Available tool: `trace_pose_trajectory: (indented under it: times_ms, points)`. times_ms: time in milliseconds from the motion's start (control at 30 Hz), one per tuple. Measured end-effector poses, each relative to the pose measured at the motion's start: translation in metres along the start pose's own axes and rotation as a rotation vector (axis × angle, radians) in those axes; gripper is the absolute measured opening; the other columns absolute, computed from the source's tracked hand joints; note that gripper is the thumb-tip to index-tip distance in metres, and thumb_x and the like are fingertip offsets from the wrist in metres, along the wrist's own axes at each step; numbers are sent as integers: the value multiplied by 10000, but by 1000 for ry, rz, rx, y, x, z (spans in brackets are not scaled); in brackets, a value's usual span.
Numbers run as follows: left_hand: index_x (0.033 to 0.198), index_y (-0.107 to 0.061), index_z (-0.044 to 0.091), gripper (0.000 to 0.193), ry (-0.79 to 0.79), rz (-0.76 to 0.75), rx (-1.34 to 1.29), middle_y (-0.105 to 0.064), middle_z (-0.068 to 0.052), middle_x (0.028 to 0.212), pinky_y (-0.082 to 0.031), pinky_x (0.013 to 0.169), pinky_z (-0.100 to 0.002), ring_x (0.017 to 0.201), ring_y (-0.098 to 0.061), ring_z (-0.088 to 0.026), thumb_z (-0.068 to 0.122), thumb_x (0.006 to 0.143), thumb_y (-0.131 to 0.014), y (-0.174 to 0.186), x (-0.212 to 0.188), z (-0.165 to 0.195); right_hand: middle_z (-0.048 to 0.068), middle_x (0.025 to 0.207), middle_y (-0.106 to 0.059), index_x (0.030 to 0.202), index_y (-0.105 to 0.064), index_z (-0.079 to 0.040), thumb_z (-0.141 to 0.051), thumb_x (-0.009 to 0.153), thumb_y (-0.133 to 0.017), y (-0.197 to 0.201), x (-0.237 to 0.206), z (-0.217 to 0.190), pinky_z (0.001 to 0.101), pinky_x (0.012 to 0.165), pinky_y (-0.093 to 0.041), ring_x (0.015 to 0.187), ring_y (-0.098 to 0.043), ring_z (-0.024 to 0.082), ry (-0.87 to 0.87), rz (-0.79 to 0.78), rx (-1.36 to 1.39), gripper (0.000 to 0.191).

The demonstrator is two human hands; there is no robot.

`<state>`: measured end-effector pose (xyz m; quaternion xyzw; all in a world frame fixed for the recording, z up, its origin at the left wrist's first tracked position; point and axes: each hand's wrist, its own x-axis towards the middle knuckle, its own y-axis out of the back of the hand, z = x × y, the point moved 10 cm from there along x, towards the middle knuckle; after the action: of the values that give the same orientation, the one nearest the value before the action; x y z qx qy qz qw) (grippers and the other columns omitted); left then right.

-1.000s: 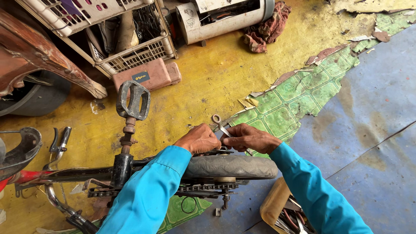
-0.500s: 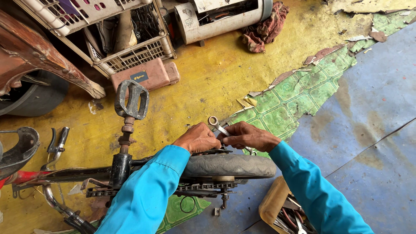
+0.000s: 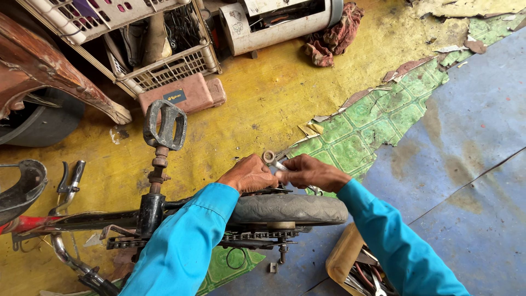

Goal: The person flips a small children's bicycle upside down on the floor and repairs it. They turn the pedals and rear wheel, then use a wrench to loosen and adjust the rear wheel axle nuts and chain, working on the bike by hand throughout.

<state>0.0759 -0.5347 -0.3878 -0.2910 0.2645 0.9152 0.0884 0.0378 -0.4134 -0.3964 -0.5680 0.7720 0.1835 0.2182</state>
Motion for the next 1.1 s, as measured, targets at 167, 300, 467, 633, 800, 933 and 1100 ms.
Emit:
trace_pose_trajectory:
  times_ms: [167,300,467,633,800,933,1100]
  points:
    - [505,-620,36,316,16,-16,19,-489,-51,497,-303,464,-414,484,-402,-188,263,647,-788,-2,2,-4,-48,655,-515,912,-702,-28,-306,919,-777,2,1,1,289,514,-326,581,-401,84,19,11,144,288]
    - [528,-672,50,255,31,-19,10,-542,-58,515,-351,468,-414,490,-444,-195,253,640,-778,-5,5,-8,-72,700,-553,1020,-743,-97,-322,870,-766,-4,1,-2,269,543,-347,611,-420,57,72,-97,242,270]
    - [560,-693,52,253,7,0,8,-550,-62,525,-376,488,-409,511,-463,-192,270,633,-798,-3,6,-7,-61,692,-530,982,-750,-53,-320,927,-758,-1,2,1,266,533,-338,608,-414,65,41,-33,105,273]
    - [582,-696,37,266,5,-11,-11,-559,-61,529,-370,500,-413,519,-480,-193,275,657,-789,-1,2,-5,-63,720,-585,978,-734,-55,-283,928,-747,-7,2,-7,258,528,-348,606,-417,65,69,-51,178,234]
    - [561,-676,14,273,20,16,26,-549,-63,525,-397,499,-401,516,-475,-191,239,645,-805,3,1,-2,-77,794,-652,1095,-753,-64,-206,882,-733,3,3,-15,233,570,-400,650,-470,45,125,-13,211,256]
    - [742,-759,40,227,-10,-10,14,-649,-107,698,-441,596,-421,653,-566,-227,254,680,-800,-3,1,-1,-54,745,-618,1099,-771,-61,-229,902,-731,17,1,5,256,530,-358,617,-451,63,43,101,107,261]
    - [1003,-850,160,352,-142,-105,-51,-810,-81,960,-572,800,-354,900,-742,-211,241,681,-732,-15,11,-1,21,655,-546,972,-789,-26,-316,926,-764,34,-6,60,338,496,-322,562,-423,131,-157,263,-116,295]
